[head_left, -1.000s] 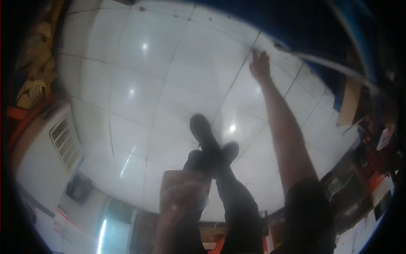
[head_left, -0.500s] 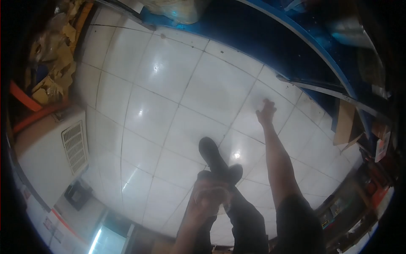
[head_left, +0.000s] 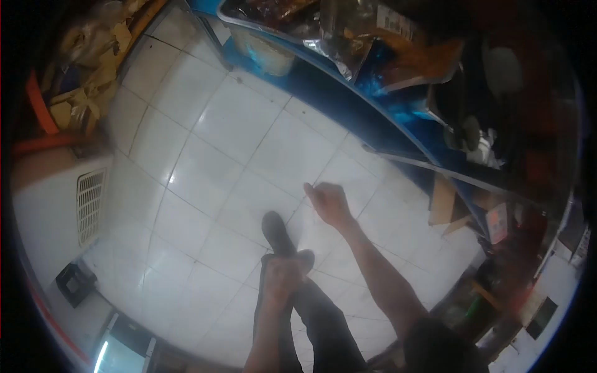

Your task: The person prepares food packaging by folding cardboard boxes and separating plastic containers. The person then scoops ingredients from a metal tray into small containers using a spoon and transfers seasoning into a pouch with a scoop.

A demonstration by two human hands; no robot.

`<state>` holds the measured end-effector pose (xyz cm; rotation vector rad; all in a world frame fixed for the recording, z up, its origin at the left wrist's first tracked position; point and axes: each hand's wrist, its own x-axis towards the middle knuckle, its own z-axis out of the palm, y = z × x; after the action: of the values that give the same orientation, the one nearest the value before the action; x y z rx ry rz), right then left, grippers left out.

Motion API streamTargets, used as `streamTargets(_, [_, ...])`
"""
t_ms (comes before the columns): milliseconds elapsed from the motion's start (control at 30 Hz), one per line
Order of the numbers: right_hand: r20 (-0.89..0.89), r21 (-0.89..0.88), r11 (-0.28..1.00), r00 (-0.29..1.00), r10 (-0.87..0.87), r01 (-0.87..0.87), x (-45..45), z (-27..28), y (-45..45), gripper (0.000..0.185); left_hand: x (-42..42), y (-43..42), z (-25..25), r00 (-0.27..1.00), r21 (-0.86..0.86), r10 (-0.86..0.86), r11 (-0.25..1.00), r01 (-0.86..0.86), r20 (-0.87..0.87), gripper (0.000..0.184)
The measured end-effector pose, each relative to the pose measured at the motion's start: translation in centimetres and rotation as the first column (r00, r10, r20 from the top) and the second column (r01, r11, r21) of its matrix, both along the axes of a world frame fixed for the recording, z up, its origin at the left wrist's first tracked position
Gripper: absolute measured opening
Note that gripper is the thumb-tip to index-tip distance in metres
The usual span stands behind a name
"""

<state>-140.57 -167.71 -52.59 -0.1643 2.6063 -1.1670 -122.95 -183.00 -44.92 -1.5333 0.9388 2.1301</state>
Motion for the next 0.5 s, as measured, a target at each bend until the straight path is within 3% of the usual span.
streamTargets(33, [-0.064,-0.012,0.999,0.997,0.035,-0.036,-3.3,6.6,-1.9,0.033,1.5,-1.0,0.3,0.989,0.036,-0.109,0.993,0.113,-0.1,0.018])
streamTargets(67, [-0.122,0.018,1.0,0.993,0.001,0.002,-6.0,10.9,-3.5,0.022,3.1,-1.9,0.7,0.955,0.053,-0.209,0.973,0.224,-0.209,0.037])
streamTargets(100, [-0.349,0.144,0.989,0.937,0.033,0.019,-8.8,13.1,-4.4,0.013,4.6,-2.9,1.0,0.902,0.053,-0.291,0.945,0.323,-0.319,0.06])
streamTargets(133, [-0.48,0.223,0.974,0.874,0.077,0.037,-12.2,15.2,-5.1,0.017,5.0,-3.1,2.0,0.925,0.089,-0.212,0.964,0.251,-0.314,0.058])
streamTargets(200, [-0.421,0.385,0.912,0.907,0.034,0.144,-18.6,19.7,-6.8,0.027,6.2,-3.3,3.4,0.941,0.129,-0.13,0.976,0.177,-0.311,0.056])
streamTargets(300, [-0.396,0.526,0.821,0.918,0.006,0.221,-27.0,17.7,-6.8,0.027,8.3,-4.9,4.2,0.922,0.051,-0.247,0.961,0.274,-0.3,0.055])
streamTargets(400, [-0.259,0.614,0.769,0.966,-0.012,0.175,-30.5,16.8,-6.4,0.037,9.7,-6.7,4.8,0.921,0.024,-0.247,0.964,0.266,-0.302,0.052])
streamTargets(500, [-0.142,0.671,0.74,0.987,0.07,0.044,-30.8,18.9,-6.2,0.035,10.2,-8.1,6.7,0.896,-0.158,-0.346,0.937,0.313,-0.277,0.053])
